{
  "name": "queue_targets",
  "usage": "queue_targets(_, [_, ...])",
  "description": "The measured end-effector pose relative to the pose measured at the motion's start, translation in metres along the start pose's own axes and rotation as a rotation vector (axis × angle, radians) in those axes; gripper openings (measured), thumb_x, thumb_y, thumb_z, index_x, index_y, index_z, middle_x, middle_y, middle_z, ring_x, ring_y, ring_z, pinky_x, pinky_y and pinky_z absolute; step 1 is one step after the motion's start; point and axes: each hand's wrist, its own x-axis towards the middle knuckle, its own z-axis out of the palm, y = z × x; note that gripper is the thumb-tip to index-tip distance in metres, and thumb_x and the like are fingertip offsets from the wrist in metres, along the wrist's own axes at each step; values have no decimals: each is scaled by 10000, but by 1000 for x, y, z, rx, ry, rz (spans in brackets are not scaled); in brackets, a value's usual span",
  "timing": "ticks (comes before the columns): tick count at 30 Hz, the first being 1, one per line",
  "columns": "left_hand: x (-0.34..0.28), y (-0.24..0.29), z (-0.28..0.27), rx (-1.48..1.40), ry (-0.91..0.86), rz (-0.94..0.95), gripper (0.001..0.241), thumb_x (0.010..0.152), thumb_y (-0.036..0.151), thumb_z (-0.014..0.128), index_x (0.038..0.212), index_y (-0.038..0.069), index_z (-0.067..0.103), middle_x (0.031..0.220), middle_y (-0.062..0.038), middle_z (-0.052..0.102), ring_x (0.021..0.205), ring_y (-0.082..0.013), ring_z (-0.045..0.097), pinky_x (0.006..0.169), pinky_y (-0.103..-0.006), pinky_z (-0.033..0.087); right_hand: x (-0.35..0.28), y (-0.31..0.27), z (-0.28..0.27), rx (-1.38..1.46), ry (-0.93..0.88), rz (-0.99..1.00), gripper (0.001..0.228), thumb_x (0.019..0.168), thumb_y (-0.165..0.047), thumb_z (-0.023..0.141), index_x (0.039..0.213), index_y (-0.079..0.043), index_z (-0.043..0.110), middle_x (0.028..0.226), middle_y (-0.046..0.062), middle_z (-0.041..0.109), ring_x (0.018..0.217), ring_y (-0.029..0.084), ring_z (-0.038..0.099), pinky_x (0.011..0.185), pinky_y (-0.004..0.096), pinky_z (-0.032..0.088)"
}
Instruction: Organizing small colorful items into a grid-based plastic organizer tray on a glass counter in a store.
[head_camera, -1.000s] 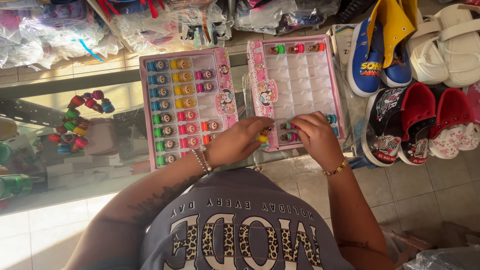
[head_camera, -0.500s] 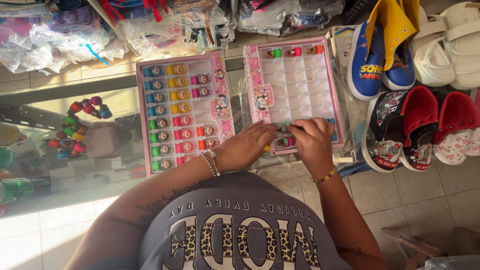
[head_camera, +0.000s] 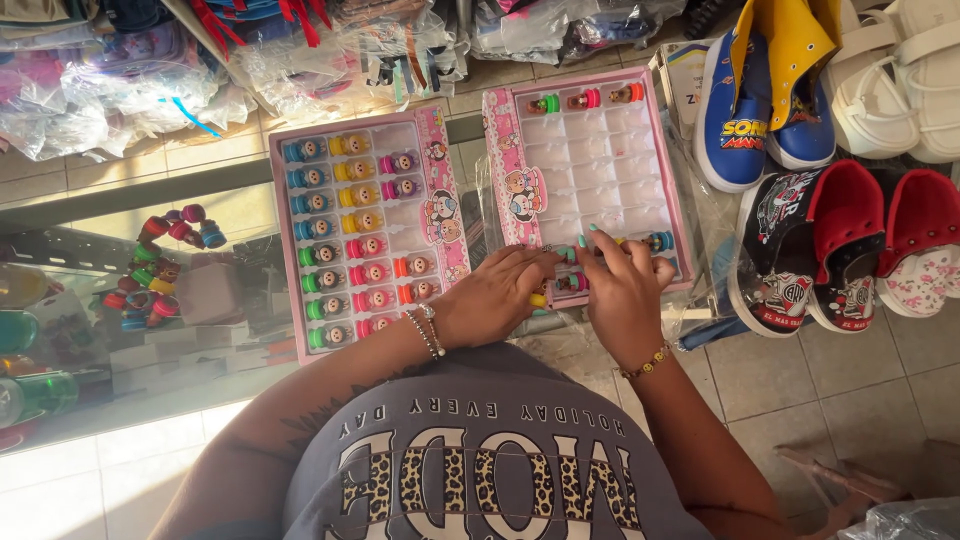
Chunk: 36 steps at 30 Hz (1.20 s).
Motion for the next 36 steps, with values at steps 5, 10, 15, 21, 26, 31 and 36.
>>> queue_targets(5, [11,11,-38,-341,-74,-82,387,989,188,583,1274,-50,475,1316,-284,570,1301,-478,530,1074,-601,427,-1,4,-5,141,-4,117,277,925,-14,624,1156,-110,742,1380,63,604,1150,283,515,902,478,271])
queue_targets(10, [7,20,-38,-456,27,-156,424,944,185,705,1304,32,540,1396,-176,536,1336,-418,517,1094,-531,448,11,-13,-44,441,198,296,284,1047,-79,557,1276,-114,720,1298,71,633,1094,290,577,945,431,372])
queue_targets(15, [3,34,-43,-688,251,-269,468,811,179,862,1205,32,657,1099,-125,642,970,-331,693,867,-406,584,-2,-53,-48,1182,-43,593,430,879,-56,763,1291,8,656,1110,207,730,960,264,718,863,377,551])
queue_targets(21, [-3,39,-46,-720,344,-349,481,706,144,929,1125,58,708,1015,-85,684,824,-275,750,790,-383,609,-21,-66,-34,1383,-48,711,487,791,51,821,1246,73,651,1073,243,736,883,249,757,809,378,605])
queue_targets(26, [-4,48,-55,-769,338,-350,457,726,137,924,1115,27,711,1018,-117,695,834,-304,769,801,-388,615,-23,-76,-42,1356,9,748,395,813,69,799,1187,85,674,1032,222,736,877,236,755,802,372,615])
queue_targets(31, [-8,51,-57,-850,301,-378,336,790,46,867,1096,5,733,972,-142,698,854,-344,778,790,-407,623,-34,-79,-41,1359,54,737,348,837,66,779,1170,94,679,1031,201,733,895,232,754,835,376,619])
queue_targets(36, [-11,46,-53,-853,289,-443,214,833,2,817,1038,17,758,885,-124,708,813,-328,784,742,-374,631,-37,-77,-38,1330,46,629,340,852,104,737,1186,105,671,1115,216,669,931,303,763,843,434,627])
